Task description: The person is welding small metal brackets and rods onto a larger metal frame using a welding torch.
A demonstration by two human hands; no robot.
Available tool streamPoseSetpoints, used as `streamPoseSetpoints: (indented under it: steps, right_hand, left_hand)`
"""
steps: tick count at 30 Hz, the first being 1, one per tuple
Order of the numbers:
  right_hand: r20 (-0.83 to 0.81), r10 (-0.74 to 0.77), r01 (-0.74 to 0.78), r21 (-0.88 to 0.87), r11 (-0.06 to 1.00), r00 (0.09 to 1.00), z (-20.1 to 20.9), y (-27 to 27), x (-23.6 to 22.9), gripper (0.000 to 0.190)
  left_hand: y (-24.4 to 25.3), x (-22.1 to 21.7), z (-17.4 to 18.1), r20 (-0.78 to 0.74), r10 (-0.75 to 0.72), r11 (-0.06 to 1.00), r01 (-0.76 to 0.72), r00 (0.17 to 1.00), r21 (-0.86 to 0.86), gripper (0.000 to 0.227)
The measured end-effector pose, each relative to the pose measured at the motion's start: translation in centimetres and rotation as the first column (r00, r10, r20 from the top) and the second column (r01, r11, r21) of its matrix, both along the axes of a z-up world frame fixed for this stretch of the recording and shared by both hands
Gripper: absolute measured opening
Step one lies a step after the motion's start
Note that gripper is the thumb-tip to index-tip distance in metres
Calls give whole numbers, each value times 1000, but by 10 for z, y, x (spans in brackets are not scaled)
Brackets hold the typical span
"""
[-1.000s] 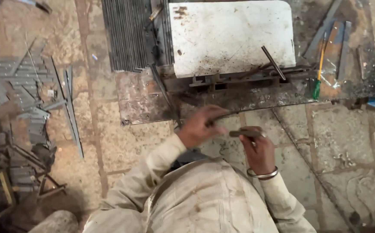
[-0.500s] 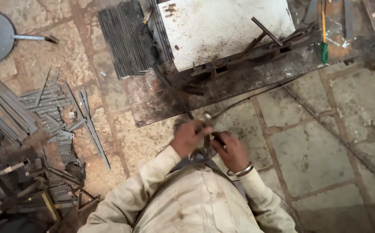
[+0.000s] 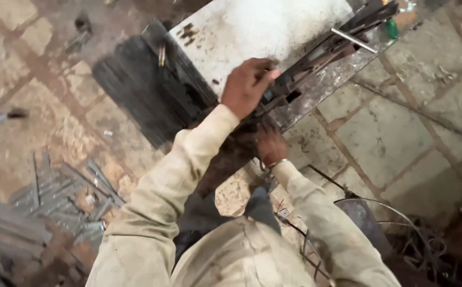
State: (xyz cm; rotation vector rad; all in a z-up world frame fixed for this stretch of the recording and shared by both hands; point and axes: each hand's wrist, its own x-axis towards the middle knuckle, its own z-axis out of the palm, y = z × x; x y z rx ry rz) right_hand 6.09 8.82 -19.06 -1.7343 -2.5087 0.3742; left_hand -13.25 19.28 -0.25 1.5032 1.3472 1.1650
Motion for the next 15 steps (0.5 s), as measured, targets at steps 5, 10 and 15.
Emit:
streamPoseSetpoints:
  steps: [5, 10, 15]
  right_hand:
    - [227, -39, 30, 41, 999, 973, -12, 9, -27, 45]
    - [270, -216, 247, -87, 965, 938, -26, 10, -21, 35]
    - [-85, -603, 596, -98, 797, 793, -20, -48, -4, 32]
  left_hand:
    - [55, 30, -44, -281, -213, 977, 199, 936, -78, 42]
    - [69, 43, -64, -372, -294, 946, 324, 881, 21, 37]
    - [62, 43, -84, -382, -411, 906, 416, 828, -72, 38]
